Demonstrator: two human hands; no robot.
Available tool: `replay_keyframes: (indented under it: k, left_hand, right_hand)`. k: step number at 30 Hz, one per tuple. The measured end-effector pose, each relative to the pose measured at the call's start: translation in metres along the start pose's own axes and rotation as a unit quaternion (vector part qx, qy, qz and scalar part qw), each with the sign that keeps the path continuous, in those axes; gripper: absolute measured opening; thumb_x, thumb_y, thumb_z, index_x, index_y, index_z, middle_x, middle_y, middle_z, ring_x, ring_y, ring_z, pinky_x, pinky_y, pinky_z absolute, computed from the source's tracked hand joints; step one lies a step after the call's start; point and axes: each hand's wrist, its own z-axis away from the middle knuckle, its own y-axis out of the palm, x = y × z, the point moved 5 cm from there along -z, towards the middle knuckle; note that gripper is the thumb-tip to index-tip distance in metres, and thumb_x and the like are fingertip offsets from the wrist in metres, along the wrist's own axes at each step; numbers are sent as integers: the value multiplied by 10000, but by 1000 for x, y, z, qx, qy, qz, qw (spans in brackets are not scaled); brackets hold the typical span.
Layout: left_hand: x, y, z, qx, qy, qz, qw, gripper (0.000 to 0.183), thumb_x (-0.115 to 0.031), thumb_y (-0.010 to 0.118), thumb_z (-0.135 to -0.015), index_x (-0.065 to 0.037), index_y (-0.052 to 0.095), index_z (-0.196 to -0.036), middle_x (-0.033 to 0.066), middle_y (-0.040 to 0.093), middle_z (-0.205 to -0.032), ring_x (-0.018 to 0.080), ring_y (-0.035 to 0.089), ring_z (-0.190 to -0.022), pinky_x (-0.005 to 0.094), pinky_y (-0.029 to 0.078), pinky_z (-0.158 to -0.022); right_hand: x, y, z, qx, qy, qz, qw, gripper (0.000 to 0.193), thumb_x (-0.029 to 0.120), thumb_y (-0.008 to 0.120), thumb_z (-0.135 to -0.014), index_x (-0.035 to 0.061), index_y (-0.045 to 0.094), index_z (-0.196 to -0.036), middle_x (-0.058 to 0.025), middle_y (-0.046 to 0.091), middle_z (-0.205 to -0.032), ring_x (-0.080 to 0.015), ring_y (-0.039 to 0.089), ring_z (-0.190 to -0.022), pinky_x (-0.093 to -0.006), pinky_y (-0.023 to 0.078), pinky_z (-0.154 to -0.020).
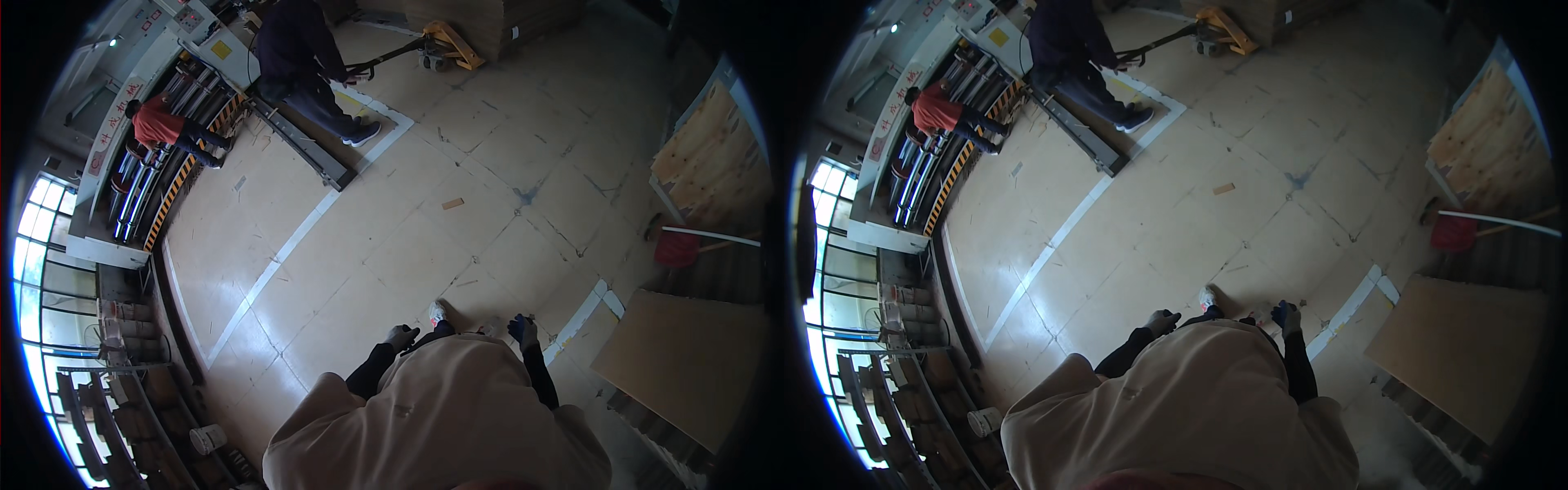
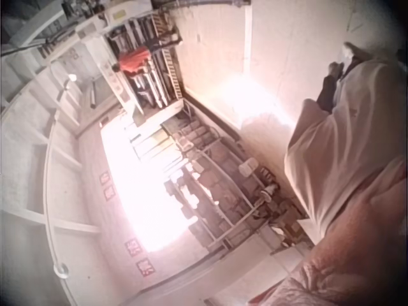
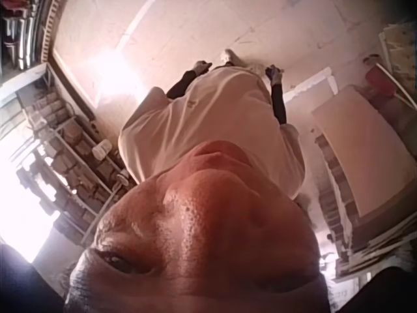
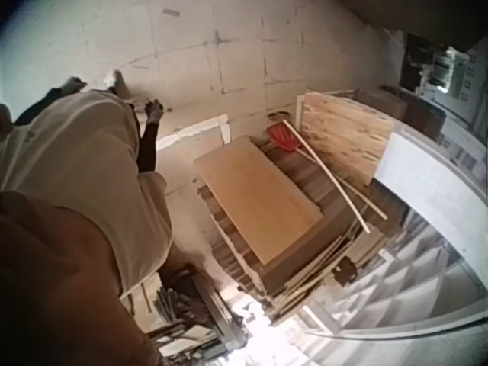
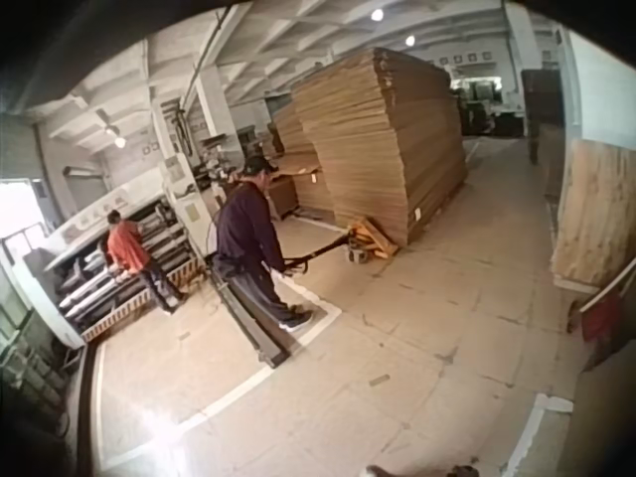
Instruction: Operating a manual pallet jack to transport materials within a warehouse storage area.
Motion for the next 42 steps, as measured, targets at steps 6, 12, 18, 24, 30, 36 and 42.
replay_keyframes:
  k: [6, 12, 18, 24, 30, 36, 42]
  left_hand:
    - [1, -1, 0, 3, 0, 13, 1000, 412, -421, 622, -765, -10, 612, -798, 67, 619, -645, 134, 562, -505, 271, 456, -473]
    - [-10, -3, 1, 9, 5, 20, 1000, 411, -417, 627, -774, -9, 598, -812, 70, 614, -649, 133, 563, -510, 267, 446, -462]
    - [-14, -3, 12, 10, 9, 27, 1000, 380, -388, 618, -794, -9, 590, -796, 74, 611, -649, 137, 563, -508, 269, 446, -462]
    - [-20, -3, 19, -4, 18, -15, 1000, 382, -377, 626, -787, 4, 606, -796, 79, 623, -651, 140, 573, -502, 275, 463, -469]
    - [-29, -2, 19, -5, 16, -28, 999, 391, -381, 631, -774, 9, 617, -804, 84, 629, -655, 145, 582, -506, 271, 476, -475]
    - [-21, -5, 12, -7, 14, -22, 1000, 381, -383, 631, -775, -3, 612, -790, 78, 628, -657, 143, 591, -527, 267, 474, -477]
    - [-14, 0, 7, -1, 3, 8, 1000, 378, -390, 624, -779, -12, 610, -801, 71, 627, -659, 135, 579, -516, 262, 460, -464]
  right_hand:
    - [0, 3, -3, 6, 5, 1, 1000, 283, 258, 596, -806, 50, 524, -984, -120, 616, -814, -241, 624, -646, -338, 515, -554]
    - [0, -3, -2, 4, 1, 1, 1000, 296, 279, 596, -808, 53, 528, -986, -126, 615, -834, -252, 623, -680, -350, 516, -577]
    - [5, 6, 5, 9, 2, -10, 1000, 279, 266, 592, -810, 53, 527, -979, -121, 615, -823, -239, 629, -688, -342, 531, -597]
    - [5, 6, 9, 6, -11, -14, 1000, 267, 259, 599, -815, 44, 527, -957, -129, 616, -797, -235, 628, -660, -335, 536, -570]
    - [6, 2, 5, 5, -16, -17, 1000, 252, 258, 600, -818, 50, 533, -945, -130, 617, -789, -237, 630, -662, -338, 537, -571]
    - [8, 8, 9, 8, -13, -15, 1000, 230, 252, 591, -823, 62, 536, -939, -124, 620, -791, -237, 630, -666, -338, 534, -578]
    - [4, 1, 7, -3, 1, -8, 1000, 240, 262, 585, -823, 70, 536, -960, -126, 620, -820, -244, 630, -677, -344, 529, -581]
